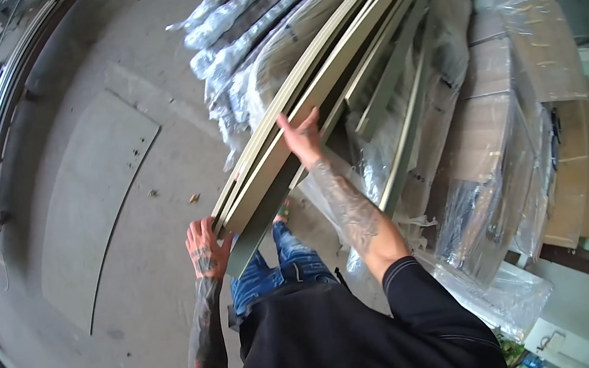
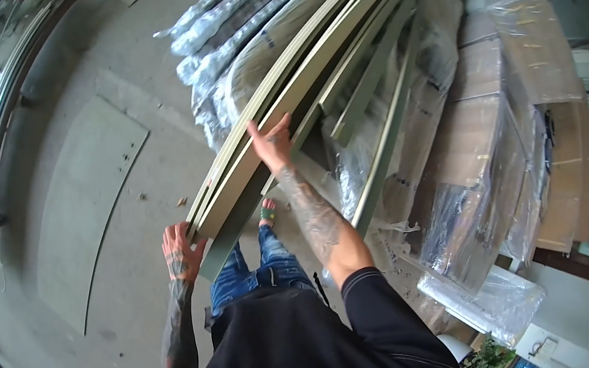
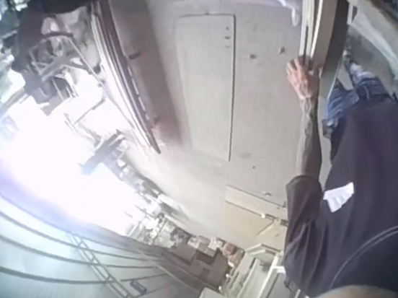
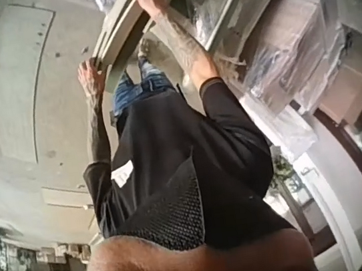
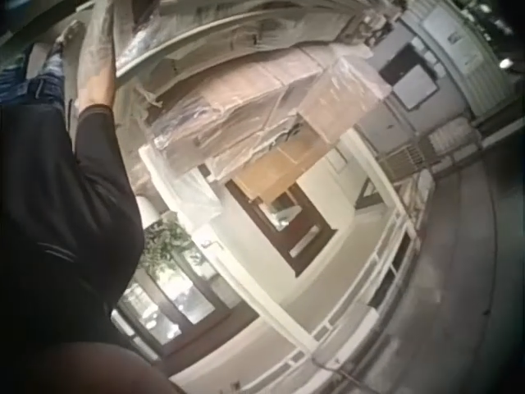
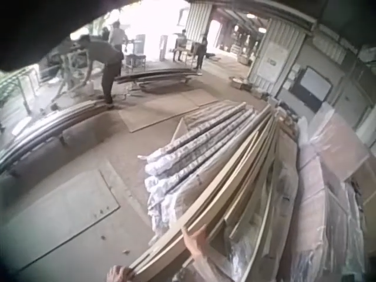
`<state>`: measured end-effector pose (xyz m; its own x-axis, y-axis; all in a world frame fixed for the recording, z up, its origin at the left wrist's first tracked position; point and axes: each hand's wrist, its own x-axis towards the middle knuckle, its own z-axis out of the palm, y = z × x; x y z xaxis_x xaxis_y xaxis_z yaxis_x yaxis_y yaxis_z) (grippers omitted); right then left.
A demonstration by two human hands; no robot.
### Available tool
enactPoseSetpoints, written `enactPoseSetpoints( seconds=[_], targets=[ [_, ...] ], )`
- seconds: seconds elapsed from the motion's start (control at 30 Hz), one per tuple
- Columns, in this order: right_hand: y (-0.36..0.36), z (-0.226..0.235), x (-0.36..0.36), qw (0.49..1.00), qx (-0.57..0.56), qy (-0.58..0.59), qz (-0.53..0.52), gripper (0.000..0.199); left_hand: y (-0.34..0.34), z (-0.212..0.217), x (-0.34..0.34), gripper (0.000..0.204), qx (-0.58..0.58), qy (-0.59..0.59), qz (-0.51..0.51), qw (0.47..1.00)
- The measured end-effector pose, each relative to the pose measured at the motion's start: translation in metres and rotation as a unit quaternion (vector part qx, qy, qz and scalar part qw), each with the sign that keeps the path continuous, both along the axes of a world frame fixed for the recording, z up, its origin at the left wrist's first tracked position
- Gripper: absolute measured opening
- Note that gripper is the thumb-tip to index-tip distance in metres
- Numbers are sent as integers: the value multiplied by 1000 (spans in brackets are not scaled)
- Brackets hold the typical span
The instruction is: The person picks up, carries, and places wooden boards onto a roller rack, and then cleans one of the boards using a spray and cloth.
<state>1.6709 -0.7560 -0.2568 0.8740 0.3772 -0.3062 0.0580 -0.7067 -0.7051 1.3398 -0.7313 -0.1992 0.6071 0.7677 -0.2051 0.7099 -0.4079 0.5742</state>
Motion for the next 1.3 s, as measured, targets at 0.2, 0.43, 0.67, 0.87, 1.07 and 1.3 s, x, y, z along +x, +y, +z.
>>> enactPoseSetpoints(
  seconds=[0.2,0.43,0.67,0.87,1.07,1.3],
  targets=[
    [-12,43,-6,998,-17,41,-49,111,-5,-3,-17,79,16,-50,-44,998],
    [-135,78,34,986,63,98,-115,98,-20,-3,-9,67,125,-32,-37,991],
    [-270,42,54,985,-58,-48,-158,84,-31,-4,65,61,91,-41,-153,983],
    [-289,38,49,979,-146,-102,-103,81,-29,-7,103,55,163,71,-176,968],
    [-241,73,1,926,-62,-373,-1,55,-42,-40,102,42,163,166,-160,959],
    [-123,92,-11,952,262,-51,151,40,-63,-84,100,52,-72,103,-30,992]
  ],
)
